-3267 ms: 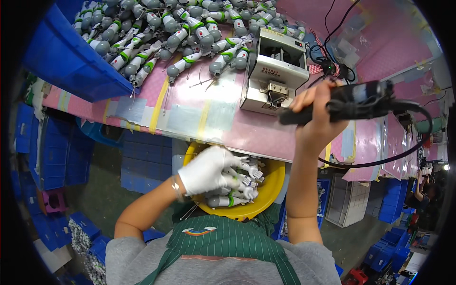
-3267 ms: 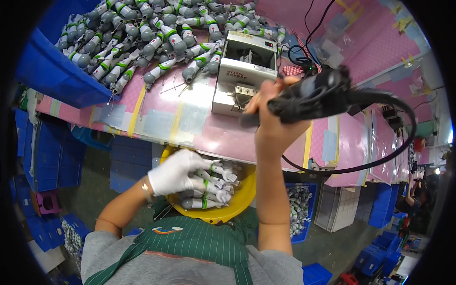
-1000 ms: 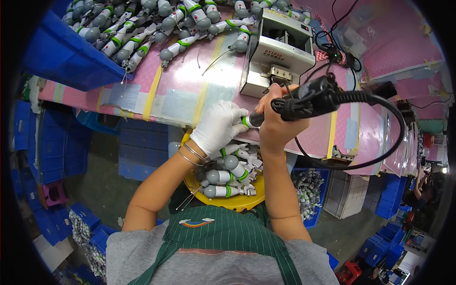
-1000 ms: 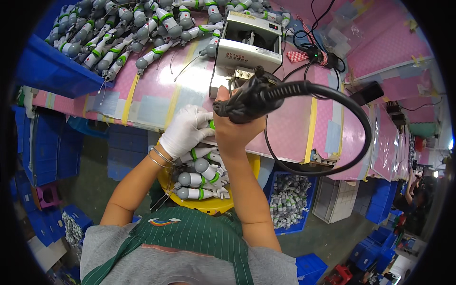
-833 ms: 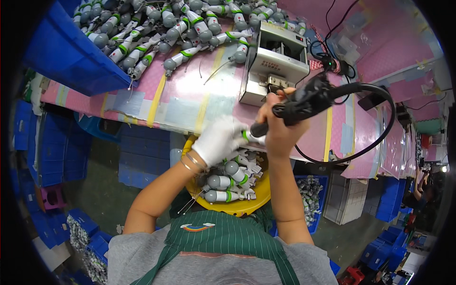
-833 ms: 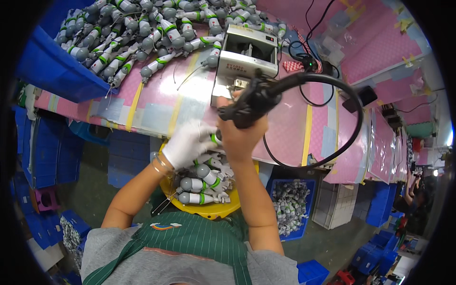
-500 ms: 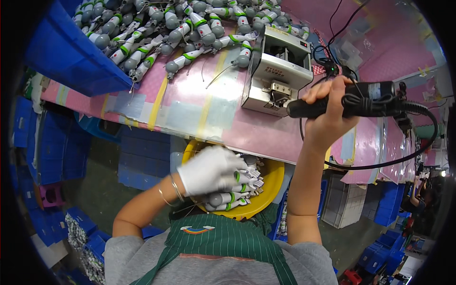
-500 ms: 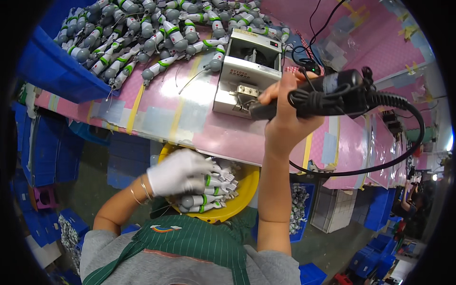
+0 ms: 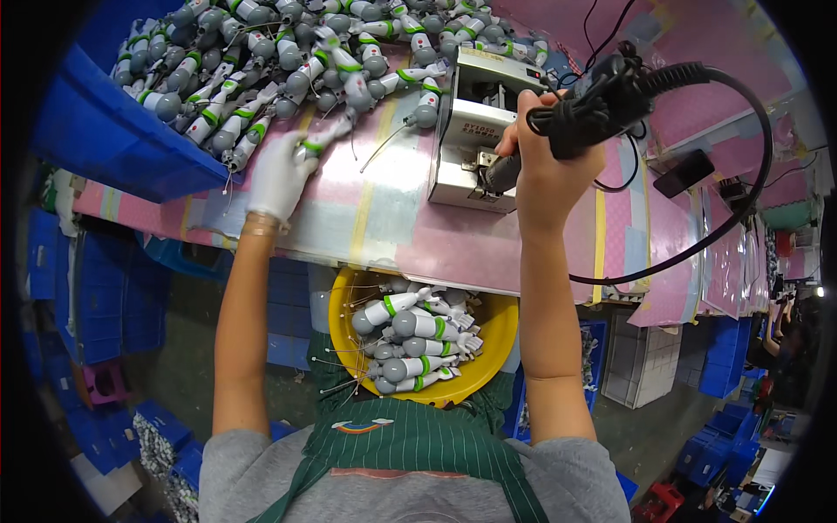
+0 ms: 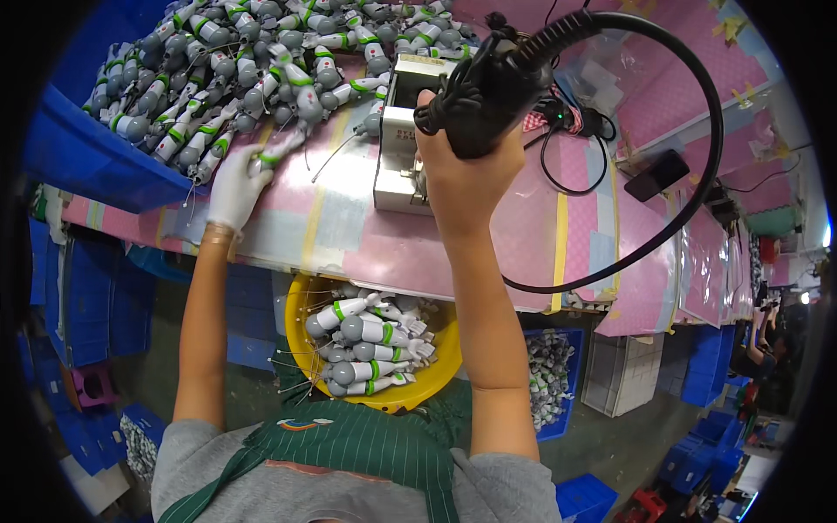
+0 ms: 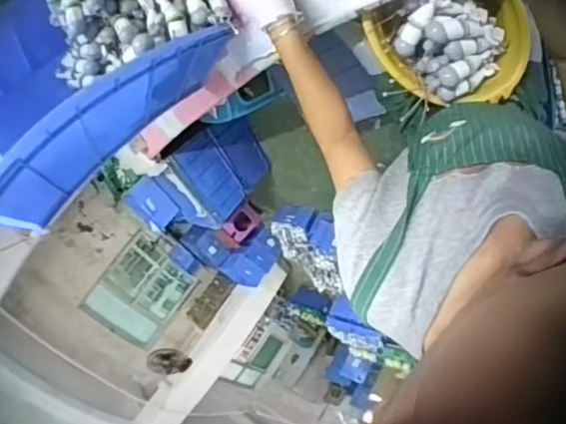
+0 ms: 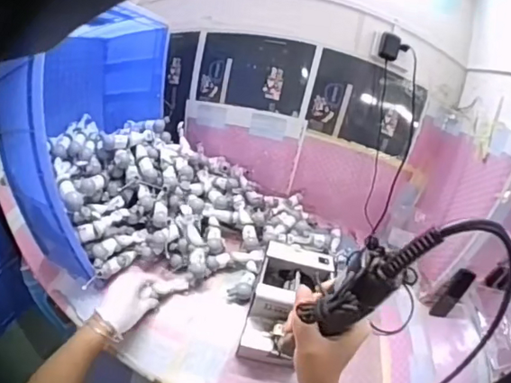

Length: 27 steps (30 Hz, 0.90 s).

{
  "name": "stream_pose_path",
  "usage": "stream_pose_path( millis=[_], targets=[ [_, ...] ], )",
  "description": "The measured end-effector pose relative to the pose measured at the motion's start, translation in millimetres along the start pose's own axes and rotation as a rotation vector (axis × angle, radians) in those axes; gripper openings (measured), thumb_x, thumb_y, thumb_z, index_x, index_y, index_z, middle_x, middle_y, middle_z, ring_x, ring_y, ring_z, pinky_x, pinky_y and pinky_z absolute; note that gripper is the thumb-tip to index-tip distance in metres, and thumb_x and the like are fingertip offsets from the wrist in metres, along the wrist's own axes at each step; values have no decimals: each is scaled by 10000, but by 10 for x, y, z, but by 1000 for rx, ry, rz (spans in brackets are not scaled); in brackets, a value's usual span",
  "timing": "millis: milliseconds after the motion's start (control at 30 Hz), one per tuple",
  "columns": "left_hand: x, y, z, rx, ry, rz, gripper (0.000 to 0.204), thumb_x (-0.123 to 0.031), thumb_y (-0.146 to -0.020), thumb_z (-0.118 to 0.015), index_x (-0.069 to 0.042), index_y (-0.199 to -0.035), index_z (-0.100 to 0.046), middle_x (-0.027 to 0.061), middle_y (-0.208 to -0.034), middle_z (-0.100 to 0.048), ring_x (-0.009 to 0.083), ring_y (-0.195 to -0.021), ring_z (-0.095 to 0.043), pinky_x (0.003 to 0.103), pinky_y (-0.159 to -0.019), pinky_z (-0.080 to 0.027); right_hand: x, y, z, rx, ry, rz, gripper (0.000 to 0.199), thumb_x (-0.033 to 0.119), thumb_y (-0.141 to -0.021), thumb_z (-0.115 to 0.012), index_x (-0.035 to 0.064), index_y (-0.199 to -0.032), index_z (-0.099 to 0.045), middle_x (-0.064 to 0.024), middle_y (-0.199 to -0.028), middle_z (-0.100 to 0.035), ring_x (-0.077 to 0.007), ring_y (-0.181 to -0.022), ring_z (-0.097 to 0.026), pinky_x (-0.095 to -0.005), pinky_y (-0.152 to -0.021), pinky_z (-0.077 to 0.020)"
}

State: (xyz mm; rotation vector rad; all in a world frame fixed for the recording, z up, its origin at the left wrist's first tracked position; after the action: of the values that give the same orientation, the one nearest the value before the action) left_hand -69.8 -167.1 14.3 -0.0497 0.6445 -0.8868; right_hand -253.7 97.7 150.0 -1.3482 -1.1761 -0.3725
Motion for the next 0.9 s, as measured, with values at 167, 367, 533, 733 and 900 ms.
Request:
stream_pose_path(
  millis=[167,367,533,733,900],
  targets=[
    [-311,685,182,127,186,-23,448,-70,-724,-749,-39,-1155,-628,178,-1004,-642,333,-972,-613,398,-868,-485,61,102,41,-1,-41,-23,158,-16,-884,-643,-29,-996,-532,-61,-605,-538,-136,-476,-535,-251,-508,-437],
    [-1293,1062,-220,267,332,-417,431,-5,-650,-772,-74,-1055,-645,74,-894,-638,287,-843,-585,391,-783,-464,-73,404,116,-4,-199,-213,156,5,-909,-597,-44,-1034,-517,-74,-631,-519,-157,-479,-518,-313,-491,-477],
    [-1558,1094,-443,315,371,-423,449,3,-656,-770,-62,-1078,-632,110,-988,-640,318,-926,-580,401,-824,-468,-80,620,86,34,-223,-221,204,-5,-911,-588,-27,-1089,-491,-82,-662,-521,-154,-500,-523,-325,-486,-488],
    [-1607,1090,-429,303,349,-435,429,-6,-678,-759,-61,-1085,-636,120,-1020,-637,327,-949,-579,407,-829,-471,-141,688,104,34,-221,-255,212,-20,-904,-594,-24,-1087,-487,-80,-672,-521,-152,-500,-520,-331,-485,-486],
    [-1639,1079,-431,349,310,-409,382,-29,-701,-751,-56,-1068,-650,129,-1021,-636,336,-961,-581,414,-828,-472,-192,789,55,135,-170,-184,213,-34,-910,-574,-12,-1085,-457,-87,-673,-505,-155,-499,-511,-324,-478,-463]
  ],
)
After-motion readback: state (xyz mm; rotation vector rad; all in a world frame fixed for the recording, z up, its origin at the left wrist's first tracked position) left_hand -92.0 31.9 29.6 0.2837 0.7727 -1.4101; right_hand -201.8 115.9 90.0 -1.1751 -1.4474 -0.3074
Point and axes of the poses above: each hand's wrist, its own y-axis away from the middle knuckle, its own z-axis out of the back of the hand, x = y × z, the point moved 6 cm from there along -y, towards the middle knuckle
